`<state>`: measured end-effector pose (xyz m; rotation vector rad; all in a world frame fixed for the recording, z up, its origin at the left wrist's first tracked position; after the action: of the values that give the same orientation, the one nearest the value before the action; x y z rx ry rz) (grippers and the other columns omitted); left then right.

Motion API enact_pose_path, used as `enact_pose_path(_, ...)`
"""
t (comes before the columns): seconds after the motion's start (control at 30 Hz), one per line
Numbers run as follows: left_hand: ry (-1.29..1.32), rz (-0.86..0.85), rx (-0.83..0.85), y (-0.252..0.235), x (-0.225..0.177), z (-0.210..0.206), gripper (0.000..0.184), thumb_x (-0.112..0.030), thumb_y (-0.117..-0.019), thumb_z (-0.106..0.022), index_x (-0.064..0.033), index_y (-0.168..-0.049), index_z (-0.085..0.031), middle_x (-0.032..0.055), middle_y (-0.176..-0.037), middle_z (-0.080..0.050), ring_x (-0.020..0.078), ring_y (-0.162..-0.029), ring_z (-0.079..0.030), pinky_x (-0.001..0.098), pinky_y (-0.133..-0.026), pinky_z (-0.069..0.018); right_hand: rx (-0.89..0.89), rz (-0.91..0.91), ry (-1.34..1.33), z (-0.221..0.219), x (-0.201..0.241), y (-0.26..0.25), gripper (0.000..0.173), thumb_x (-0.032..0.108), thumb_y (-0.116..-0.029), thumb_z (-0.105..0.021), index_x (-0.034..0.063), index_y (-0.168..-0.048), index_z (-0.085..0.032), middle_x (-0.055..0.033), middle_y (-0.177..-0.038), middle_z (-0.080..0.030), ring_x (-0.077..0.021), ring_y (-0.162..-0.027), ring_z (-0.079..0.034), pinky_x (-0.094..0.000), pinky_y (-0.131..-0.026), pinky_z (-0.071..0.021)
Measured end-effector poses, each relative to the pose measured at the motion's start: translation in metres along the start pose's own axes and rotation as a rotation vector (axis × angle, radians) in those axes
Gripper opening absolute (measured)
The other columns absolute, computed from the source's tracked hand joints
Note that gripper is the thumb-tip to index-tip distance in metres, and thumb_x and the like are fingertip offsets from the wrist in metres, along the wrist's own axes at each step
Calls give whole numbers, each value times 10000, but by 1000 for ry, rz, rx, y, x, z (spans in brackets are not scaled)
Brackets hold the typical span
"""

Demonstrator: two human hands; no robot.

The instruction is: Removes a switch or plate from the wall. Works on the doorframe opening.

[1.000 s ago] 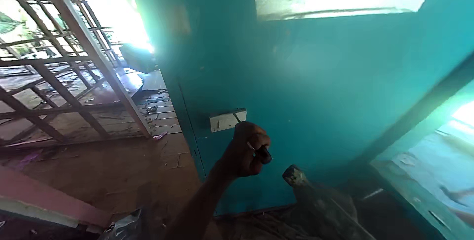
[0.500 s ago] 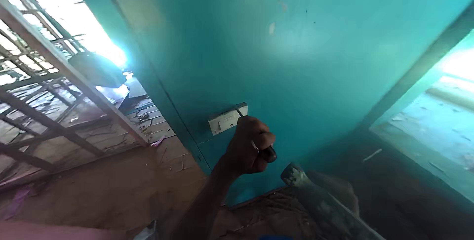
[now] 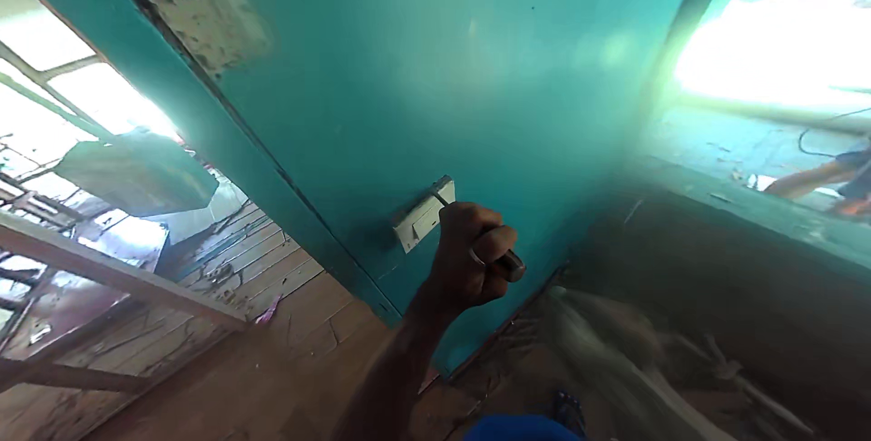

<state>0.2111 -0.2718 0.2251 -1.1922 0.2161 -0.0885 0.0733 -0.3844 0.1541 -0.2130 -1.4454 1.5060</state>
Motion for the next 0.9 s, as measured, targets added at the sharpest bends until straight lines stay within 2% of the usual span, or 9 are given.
enact_pose_path(0.07,-31,42,40,15,10,-9,130,-270,-960,-617,-158,-1022,-640,42,-1024,-630,183,-1067,-587,356,-1005,-444,66,-149,118,-9,-21,9,173,304,-906,-686,132,-888,-696,36,-703,-671,-11,-618,-630,-217,-543,-537)
enact_pose_path(0.1,-42,34,54,21,15,-11,141,-250,-933,-622,-136,-1005,-664,69,-1015,-653,216,-1053,-598,393,-994,-436,85,-181,104,-9,-22,13,203,328,-935,-685,128,-914,-709,30,-727,-685,-14,-636,-639,-226,-559,-550)
enact_pose_path(0.23,-42,-24,18,9,14,-1,184,-342,-1012,-534,-167,-1022,-587,30,-979,-580,178,-988,-570,340,-961,-449,23,-46,-7,19,33,-7,260,216,-976,-690,49,-785,-636,-89,-723,-685,-135,-704,-682,-268,-666,-565)
enact_pose_path(0.47,97,19,-42,-1,15,12,146,-276,-982,-571,-132,-969,-594,33,-907,-583,154,-912,-576,300,-883,-477,-65,131,-33,19,57,0,208,216,-988,-650,120,-840,-540,-23,-741,-652,-107,-726,-685,-256,-672,-587)
enact_pose_path(0.6,74,-15,-5,0,15,5,182,-318,-979,-568,-138,-960,-586,39,-900,-572,180,-918,-568,317,-890,-461,20,90,6,18,62,-14,251,166,-990,-653,17,-795,-600,-114,-692,-674,-140,-702,-692,-236,-713,-571)
enact_pose_path(0.73,59,-43,6,0,16,1,148,-298,-961,-575,-151,-957,-590,39,-886,-553,183,-899,-549,333,-902,-442,-12,41,-29,19,50,-2,225,228,-987,-674,91,-845,-566,-50,-745,-665,-108,-739,-690,-238,-694,-584)
enact_pose_path(0.83,21,-40,19,-3,15,-2,151,-295,-957,-562,-149,-951,-599,37,-874,-568,183,-881,-555,336,-884,-447,-81,102,-155,10,11,34,125,221,-1003,-648,101,-973,-669,-40,-914,-736,-128,-884,-721,-290,-799,-598)
enact_pose_path(0.87,6,-33,30,-5,16,-2,165,-302,-966,-549,-146,-952,-601,37,-877,-576,182,-883,-561,336,-879,-449,-59,-7,-138,3,-3,34,145,252,-1004,-662,119,-947,-668,-12,-888,-731,-95,-854,-714,-278,-782,-598)
enact_pose_path(0.9,-9,-16,39,-5,19,-2,172,-295,-971,-545,-140,-942,-613,40,-877,-592,184,-886,-573,339,-876,-457,-54,-96,-75,-7,-18,33,175,291,-997,-665,138,-911,-660,28,-815,-683,-45,-757,-668,-241,-686,-583)
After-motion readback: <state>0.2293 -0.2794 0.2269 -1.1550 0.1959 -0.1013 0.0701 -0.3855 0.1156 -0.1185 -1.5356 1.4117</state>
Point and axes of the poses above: each hand's wrist, its own y-axis away from the middle knuckle, its own z-axis out of the back of the hand, x = y × z, the point moved 8 cm from there along -y, towards the middle knuckle
